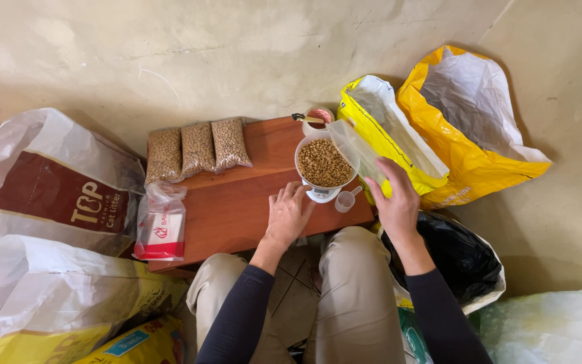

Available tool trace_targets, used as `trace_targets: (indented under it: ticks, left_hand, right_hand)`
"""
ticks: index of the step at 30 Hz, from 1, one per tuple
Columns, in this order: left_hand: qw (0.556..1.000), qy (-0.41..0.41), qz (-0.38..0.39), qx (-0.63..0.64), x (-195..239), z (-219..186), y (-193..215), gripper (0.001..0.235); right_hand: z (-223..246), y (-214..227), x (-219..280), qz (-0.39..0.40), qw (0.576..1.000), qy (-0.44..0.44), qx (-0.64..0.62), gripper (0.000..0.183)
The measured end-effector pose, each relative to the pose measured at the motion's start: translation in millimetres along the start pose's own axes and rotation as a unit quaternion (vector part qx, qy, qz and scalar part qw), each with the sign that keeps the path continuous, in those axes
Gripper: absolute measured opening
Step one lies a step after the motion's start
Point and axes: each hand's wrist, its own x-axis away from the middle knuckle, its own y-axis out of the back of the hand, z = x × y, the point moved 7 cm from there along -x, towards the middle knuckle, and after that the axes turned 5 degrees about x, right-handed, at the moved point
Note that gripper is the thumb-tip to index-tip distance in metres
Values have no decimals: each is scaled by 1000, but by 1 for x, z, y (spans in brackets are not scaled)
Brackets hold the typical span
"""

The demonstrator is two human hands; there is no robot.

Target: The person bags dry pet food by first scooping it from a large bag into a container with a cup, then opening small plastic bags and holding them open while scooping food from the container into the small bags with the cup.

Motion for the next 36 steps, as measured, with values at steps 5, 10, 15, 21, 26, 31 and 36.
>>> trace_targets:
  ticks: [5,10,15,21,26,31,36]
  left_hand:
    - [997,-50,-50,-7,6,-16,5,34]
    - [988,-130,-76,25,29,-77,25,29]
    - [957,-271,-57,82,65,-176,32,39]
    - [923,-366,61,104,107,-246,-96,26]
    - [916,-365,157,-62,131,-232,-202,18]
    - [919,-333,189,-99,134,-225,-219,15]
    - [921,-323,185,-116,131,-222,-220,13]
  right_hand:
    - [-10,40,27,-19,999,-43,-10,42]
    - [4,117,45,-1,995,-88,37,41]
    - [-4,174,75,167,939,-182,239,44]
    - [-72,167,147,276,877,-214,330,52]
    - [-136,114,196,315,869,-224,310,53]
    - [-191,67,242,342,863,-229,292,52]
    - [-234,37,276,369,829,-319,274,53]
